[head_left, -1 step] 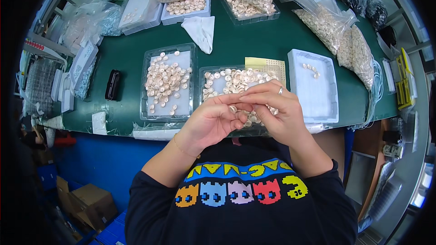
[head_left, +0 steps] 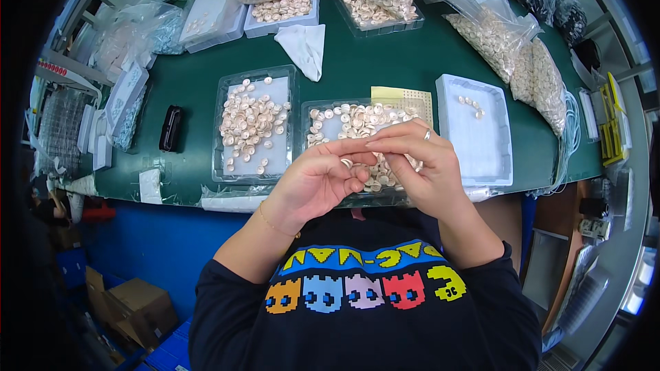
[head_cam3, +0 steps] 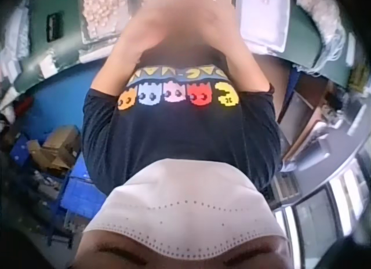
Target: The person assembles small plastic components by picking pairs from containers, joining them together by hand, and placing pieces into plastic trays.
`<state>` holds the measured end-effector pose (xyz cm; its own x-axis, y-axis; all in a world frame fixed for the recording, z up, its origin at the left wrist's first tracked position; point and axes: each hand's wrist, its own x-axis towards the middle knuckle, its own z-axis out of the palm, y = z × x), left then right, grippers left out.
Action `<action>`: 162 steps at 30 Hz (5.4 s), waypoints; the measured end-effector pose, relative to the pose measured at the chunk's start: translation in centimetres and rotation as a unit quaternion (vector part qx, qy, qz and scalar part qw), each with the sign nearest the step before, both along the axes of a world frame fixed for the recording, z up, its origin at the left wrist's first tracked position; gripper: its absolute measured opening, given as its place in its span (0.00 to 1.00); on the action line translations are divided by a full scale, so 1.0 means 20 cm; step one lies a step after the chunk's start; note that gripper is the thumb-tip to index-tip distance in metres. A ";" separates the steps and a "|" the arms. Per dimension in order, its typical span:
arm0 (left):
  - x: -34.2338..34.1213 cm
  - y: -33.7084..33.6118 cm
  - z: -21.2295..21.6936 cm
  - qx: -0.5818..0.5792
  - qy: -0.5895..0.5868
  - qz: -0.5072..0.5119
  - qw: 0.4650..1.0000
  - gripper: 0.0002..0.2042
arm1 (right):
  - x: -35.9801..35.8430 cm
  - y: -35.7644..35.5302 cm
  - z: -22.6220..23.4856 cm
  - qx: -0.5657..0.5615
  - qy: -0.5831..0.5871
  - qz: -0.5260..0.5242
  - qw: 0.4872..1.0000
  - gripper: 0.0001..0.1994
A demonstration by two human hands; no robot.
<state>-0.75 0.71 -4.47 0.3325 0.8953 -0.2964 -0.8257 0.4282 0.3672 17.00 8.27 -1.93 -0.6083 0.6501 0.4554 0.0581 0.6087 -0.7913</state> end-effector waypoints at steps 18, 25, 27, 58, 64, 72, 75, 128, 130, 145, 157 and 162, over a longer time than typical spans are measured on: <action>-0.17 -0.01 -0.04 0.275 0.848 -0.023 0.453 0.10 | 0.15 0.07 -0.19 0.026 -0.275 0.054 0.960 0.21; -0.16 -0.09 0.07 0.279 0.871 -0.057 0.399 0.19 | 0.17 0.09 -0.16 0.089 -0.294 0.021 0.951 0.27; -0.18 -0.12 0.07 0.258 0.878 -0.081 0.395 0.20 | 0.18 0.10 -0.19 0.076 -0.285 -0.003 0.955 0.28; -0.10 -0.23 -0.02 0.228 0.898 -0.150 0.346 0.18 | 0.08 0.12 -0.30 -0.005 -0.211 -0.028 0.977 0.21; -0.11 -0.25 0.00 0.230 0.889 -0.122 0.377 0.19 | 0.08 0.10 -0.31 -0.012 -0.198 -0.053 0.979 0.18; -0.12 -0.33 -0.14 0.272 0.890 -0.052 0.361 0.11 | 0.09 0.10 -0.36 -0.041 -0.129 -0.089 0.987 0.15; -0.14 -0.32 -0.09 0.282 0.885 -0.054 0.365 0.09 | 0.09 0.12 -0.36 -0.043 -0.118 -0.112 0.986 0.14; -0.45 1.00 -0.35 0.220 0.883 -0.058 0.411 0.05 | -0.26 1.24 -0.53 -0.033 -0.298 -0.205 0.932 0.09; -0.47 0.98 -0.35 0.230 0.880 -0.038 0.414 0.05 | -0.26 1.21 -0.50 -0.009 -0.333 -0.222 0.916 0.08; -0.23 0.17 0.07 0.127 0.418 0.068 0.897 0.07 | -0.17 0.65 -0.10 -0.228 -0.145 -0.026 0.963 0.06; 0.04 -0.12 0.25 0.259 0.449 0.149 0.842 0.09 | 0.01 -0.08 0.13 -0.182 0.107 0.074 0.975 0.07; 0.07 -0.14 0.31 0.342 0.547 0.227 0.730 0.10 | 0.00 -0.13 0.16 -0.161 0.167 0.081 0.969 0.11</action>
